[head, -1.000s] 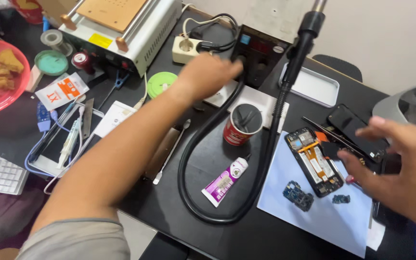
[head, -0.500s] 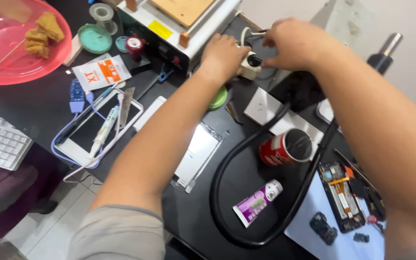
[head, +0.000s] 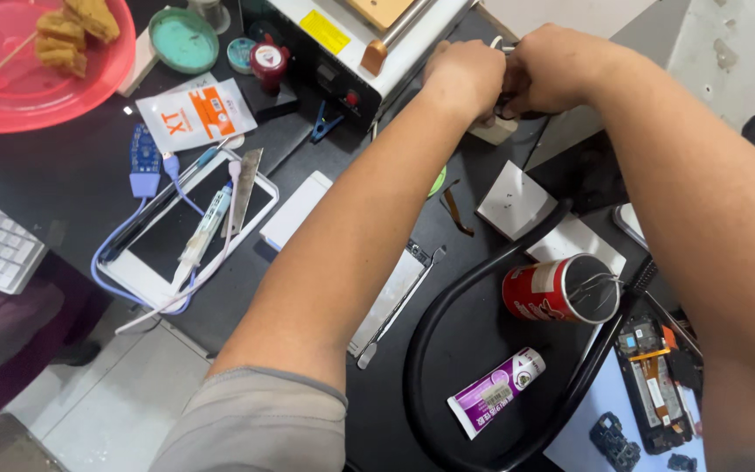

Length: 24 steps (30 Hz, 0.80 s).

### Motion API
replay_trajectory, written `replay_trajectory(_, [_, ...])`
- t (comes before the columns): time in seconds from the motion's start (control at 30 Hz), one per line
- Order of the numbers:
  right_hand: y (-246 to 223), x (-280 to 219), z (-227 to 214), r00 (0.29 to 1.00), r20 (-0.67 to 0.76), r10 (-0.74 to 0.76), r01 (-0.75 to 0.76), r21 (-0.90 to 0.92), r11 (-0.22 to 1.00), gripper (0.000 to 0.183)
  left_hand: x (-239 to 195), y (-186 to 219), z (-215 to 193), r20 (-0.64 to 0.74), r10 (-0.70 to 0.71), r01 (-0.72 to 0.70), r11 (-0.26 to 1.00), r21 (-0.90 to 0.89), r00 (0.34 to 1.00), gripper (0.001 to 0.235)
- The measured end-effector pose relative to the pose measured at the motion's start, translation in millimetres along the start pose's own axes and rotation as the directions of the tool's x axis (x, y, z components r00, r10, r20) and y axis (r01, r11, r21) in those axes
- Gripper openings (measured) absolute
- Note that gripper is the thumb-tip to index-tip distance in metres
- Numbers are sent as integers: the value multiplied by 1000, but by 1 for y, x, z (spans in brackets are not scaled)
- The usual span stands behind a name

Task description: The person plugs in a hot air gun, turns it on, and uses it to heat the back of a disassembled smartphone. They hold the phone with one hand and direct the hot air with the other, moving the nozzle along the device's edges and back surface.

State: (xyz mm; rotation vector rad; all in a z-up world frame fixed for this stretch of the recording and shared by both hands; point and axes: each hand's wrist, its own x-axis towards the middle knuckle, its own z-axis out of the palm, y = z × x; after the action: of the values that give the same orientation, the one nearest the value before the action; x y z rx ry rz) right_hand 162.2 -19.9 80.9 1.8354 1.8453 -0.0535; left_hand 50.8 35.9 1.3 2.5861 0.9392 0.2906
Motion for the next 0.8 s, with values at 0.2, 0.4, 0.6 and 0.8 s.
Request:
replay_trajectory(0.2, [-4, -7, -6, 999, -52, -4, 3, -34, 999, 34, 7, 5, -7, 10, -7, 6, 997, 75, 1000, 45])
replay_trajectory(0.4, [-6, -11, 3, 999, -7, 51, -51, -58, 997, 28, 5, 7, -2, 59, -22, 20, 999, 26, 998, 45])
replay_trajectory(0.6, [-1, -17, 2, 998, 36, 46, -44, -54, 998, 23, 2, 11, -6, 83, -37, 36, 999, 19, 996, 45])
replay_trajectory(0.8, [-10, -12, -8, 999, 10, 32, -31, -73, 997, 25, 2, 7, -12, 53, -31, 26, 995, 99, 998, 62])
